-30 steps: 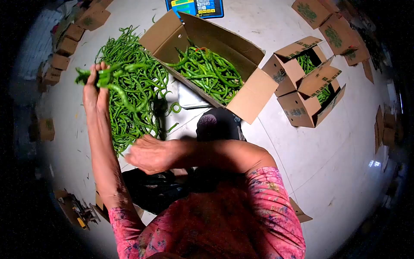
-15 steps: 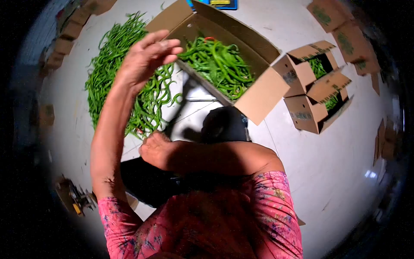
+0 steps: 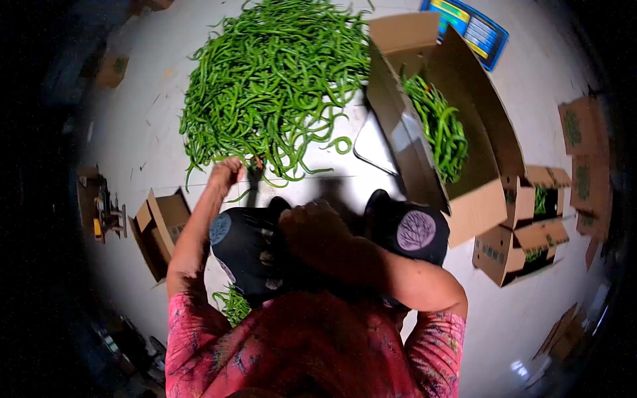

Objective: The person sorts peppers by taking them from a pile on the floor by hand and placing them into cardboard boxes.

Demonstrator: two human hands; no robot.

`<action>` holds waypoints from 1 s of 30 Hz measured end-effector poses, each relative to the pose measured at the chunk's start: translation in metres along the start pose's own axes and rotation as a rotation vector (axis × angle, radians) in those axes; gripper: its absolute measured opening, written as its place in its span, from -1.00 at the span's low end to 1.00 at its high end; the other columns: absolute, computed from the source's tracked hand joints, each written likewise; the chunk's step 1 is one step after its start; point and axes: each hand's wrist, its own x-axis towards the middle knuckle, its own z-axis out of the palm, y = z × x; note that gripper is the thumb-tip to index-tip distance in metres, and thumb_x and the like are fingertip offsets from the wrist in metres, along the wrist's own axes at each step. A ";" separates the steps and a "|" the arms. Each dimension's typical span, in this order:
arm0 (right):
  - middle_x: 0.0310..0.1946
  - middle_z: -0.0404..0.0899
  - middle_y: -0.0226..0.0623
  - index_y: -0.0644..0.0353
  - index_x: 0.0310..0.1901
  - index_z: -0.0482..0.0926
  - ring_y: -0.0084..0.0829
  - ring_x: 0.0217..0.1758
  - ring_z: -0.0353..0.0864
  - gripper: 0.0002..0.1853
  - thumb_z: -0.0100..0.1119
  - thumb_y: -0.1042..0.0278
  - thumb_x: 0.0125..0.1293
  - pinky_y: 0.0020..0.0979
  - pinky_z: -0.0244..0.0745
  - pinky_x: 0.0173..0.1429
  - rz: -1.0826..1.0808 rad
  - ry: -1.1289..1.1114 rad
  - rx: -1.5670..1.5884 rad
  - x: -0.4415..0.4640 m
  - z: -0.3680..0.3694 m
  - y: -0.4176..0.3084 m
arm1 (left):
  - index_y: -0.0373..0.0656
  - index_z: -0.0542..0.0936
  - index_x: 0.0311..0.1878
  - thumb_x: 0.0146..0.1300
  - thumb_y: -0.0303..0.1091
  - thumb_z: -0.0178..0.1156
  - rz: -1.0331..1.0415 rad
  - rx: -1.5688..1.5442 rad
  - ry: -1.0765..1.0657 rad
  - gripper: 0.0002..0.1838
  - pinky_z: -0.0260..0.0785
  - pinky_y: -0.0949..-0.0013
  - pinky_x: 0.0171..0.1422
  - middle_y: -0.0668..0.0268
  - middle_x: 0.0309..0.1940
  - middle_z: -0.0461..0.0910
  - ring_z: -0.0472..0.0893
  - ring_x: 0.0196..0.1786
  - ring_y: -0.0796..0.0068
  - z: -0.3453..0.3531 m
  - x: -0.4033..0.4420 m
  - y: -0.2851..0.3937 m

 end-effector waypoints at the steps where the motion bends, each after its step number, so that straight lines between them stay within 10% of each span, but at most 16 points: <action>1: -0.44 0.54 -0.25 0.18 -0.33 0.50 -0.31 -0.35 0.57 -0.87 0.10 0.33 0.12 -0.26 0.45 -0.34 -0.005 -0.005 -0.044 0.002 0.001 -0.001 | -0.13 0.56 -0.43 0.15 -0.57 -0.01 -0.078 -0.015 0.009 -0.83 0.35 0.51 -0.55 0.32 -0.55 0.55 0.50 -0.59 0.54 -0.010 0.002 -0.018; 5: -0.33 0.55 -0.25 0.27 -0.03 0.49 -0.37 -0.29 0.58 -0.64 0.13 0.35 0.11 -0.36 0.47 -0.29 -0.095 -0.074 -0.200 0.012 -0.014 -0.004 | -0.18 0.54 -0.09 0.24 -0.48 0.18 -0.152 -0.026 0.130 -0.82 0.47 0.54 -0.46 0.32 -0.42 0.61 0.59 -0.48 0.55 -0.024 0.003 -0.049; 15: -0.27 0.49 -0.34 0.26 0.14 0.43 -0.43 -0.19 0.46 -0.48 0.05 0.20 0.14 -0.37 0.35 -0.04 -0.166 -0.251 -0.468 0.026 -0.028 -0.007 | -0.25 0.57 -0.23 0.19 -0.55 0.04 0.137 -0.025 0.223 -0.86 0.33 0.51 -0.47 0.36 -0.51 0.50 0.49 -0.51 0.59 -0.037 0.071 -0.019; 20: -0.28 0.46 -0.27 0.26 0.11 0.46 -0.37 -0.27 0.44 -0.52 0.08 0.35 0.11 -0.38 0.34 -0.18 -0.087 -0.298 -0.179 0.032 -0.017 0.010 | -0.19 0.61 -0.09 0.13 -0.31 0.09 0.367 0.378 0.508 -0.70 0.42 0.26 0.01 0.07 -0.24 0.65 0.62 -0.16 0.13 -0.060 0.135 0.022; 30: -0.09 0.54 -0.08 0.32 0.17 0.44 -0.20 -0.12 0.57 -0.51 0.11 0.35 0.19 -0.28 0.46 -0.05 0.059 -0.510 -0.059 0.071 -0.015 0.020 | -0.36 0.28 0.31 0.01 -0.23 0.35 0.573 0.713 0.642 -0.20 0.23 0.08 0.31 -0.20 0.10 0.43 0.42 0.19 -0.11 -0.069 0.215 0.136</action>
